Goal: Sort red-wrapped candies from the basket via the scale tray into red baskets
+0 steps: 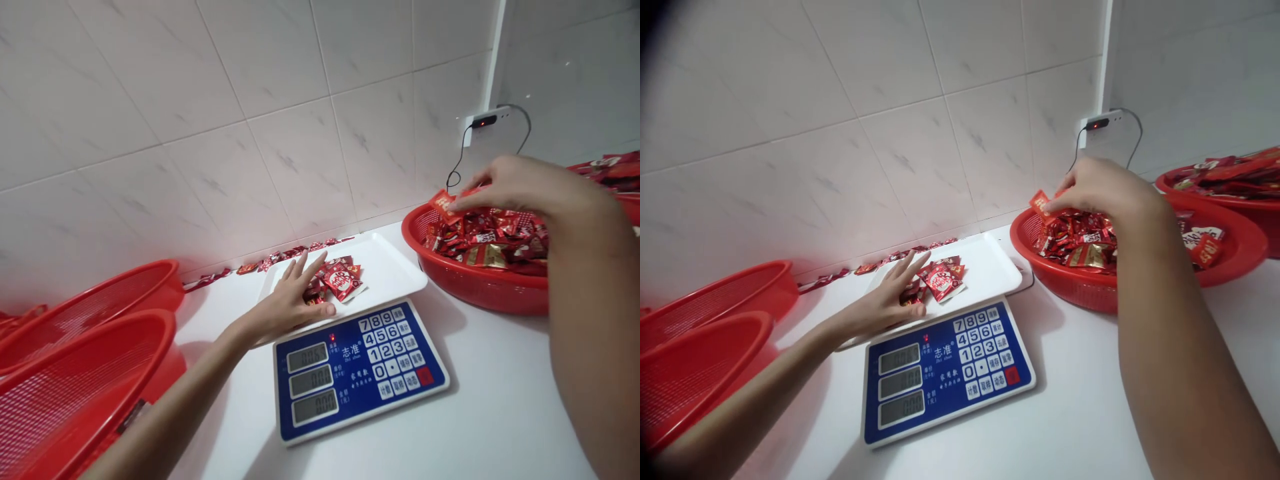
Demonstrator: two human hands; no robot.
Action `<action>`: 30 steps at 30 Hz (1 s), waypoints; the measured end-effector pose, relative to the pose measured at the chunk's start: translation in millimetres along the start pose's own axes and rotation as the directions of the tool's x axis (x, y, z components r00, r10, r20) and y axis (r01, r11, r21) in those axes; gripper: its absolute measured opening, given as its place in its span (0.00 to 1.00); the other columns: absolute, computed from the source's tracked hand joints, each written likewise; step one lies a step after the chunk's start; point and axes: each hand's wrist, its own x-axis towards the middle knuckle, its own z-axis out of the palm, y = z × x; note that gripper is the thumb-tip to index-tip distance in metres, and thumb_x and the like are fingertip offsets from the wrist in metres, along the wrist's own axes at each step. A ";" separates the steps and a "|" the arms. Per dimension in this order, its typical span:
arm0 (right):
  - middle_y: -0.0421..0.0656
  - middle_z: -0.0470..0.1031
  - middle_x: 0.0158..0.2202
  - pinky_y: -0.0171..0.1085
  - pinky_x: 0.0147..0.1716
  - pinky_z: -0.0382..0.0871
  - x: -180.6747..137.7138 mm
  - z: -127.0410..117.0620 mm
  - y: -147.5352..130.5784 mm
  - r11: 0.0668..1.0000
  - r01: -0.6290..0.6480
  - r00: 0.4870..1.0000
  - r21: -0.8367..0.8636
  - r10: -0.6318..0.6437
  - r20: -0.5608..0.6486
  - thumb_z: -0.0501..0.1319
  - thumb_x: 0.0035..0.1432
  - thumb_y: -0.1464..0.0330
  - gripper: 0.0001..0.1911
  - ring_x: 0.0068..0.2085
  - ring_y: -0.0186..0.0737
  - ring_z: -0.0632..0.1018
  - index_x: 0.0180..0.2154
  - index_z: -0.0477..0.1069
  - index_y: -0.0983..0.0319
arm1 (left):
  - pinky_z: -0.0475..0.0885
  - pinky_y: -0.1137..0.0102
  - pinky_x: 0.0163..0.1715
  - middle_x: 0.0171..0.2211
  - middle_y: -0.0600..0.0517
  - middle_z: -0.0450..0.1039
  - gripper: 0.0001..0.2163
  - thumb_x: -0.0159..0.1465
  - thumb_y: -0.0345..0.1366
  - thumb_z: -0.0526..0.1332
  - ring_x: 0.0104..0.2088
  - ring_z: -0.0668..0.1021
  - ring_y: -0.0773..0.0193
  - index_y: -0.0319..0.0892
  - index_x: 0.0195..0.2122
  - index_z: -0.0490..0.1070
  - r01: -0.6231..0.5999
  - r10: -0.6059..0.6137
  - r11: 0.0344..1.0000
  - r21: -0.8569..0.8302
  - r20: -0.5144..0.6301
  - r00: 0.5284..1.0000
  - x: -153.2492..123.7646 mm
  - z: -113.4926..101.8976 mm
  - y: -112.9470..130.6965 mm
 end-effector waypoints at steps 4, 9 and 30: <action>0.51 0.78 0.39 0.40 0.39 0.63 4.5 -0.4 13.7 0.999 -0.021 1.000 0.050 0.021 0.010 0.67 0.53 0.61 0.19 0.40 0.45 0.75 0.44 0.77 0.65 | 0.47 0.34 0.60 0.72 0.48 0.30 0.47 0.52 0.68 0.58 0.68 0.34 0.32 0.59 0.69 0.44 -0.031 0.029 0.998 0.046 0.049 0.998 25.3 3.6 28.3; 0.51 0.79 0.39 0.40 0.39 0.65 8.1 2.6 20.9 0.995 -0.008 0.997 0.104 0.000 0.080 0.67 0.52 0.64 0.17 0.40 0.46 0.76 0.44 0.78 0.65 | 0.55 0.41 0.61 0.66 0.48 0.58 0.33 0.57 0.63 0.58 0.65 0.58 0.37 0.57 0.62 0.63 -0.110 0.109 0.992 0.054 0.019 0.994 46.0 11.7 51.4; 0.47 0.80 0.36 0.40 0.41 0.64 13.5 3.5 31.7 0.998 -0.025 0.999 0.054 0.022 0.049 0.67 0.55 0.60 0.16 0.39 0.43 0.76 0.43 0.79 0.61 | 0.61 0.77 0.14 0.28 0.55 0.73 0.20 0.56 0.51 0.63 0.22 0.72 0.66 0.45 0.45 0.67 0.214 -0.249 0.968 -0.129 -0.427 0.869 11.1 -54.4 20.5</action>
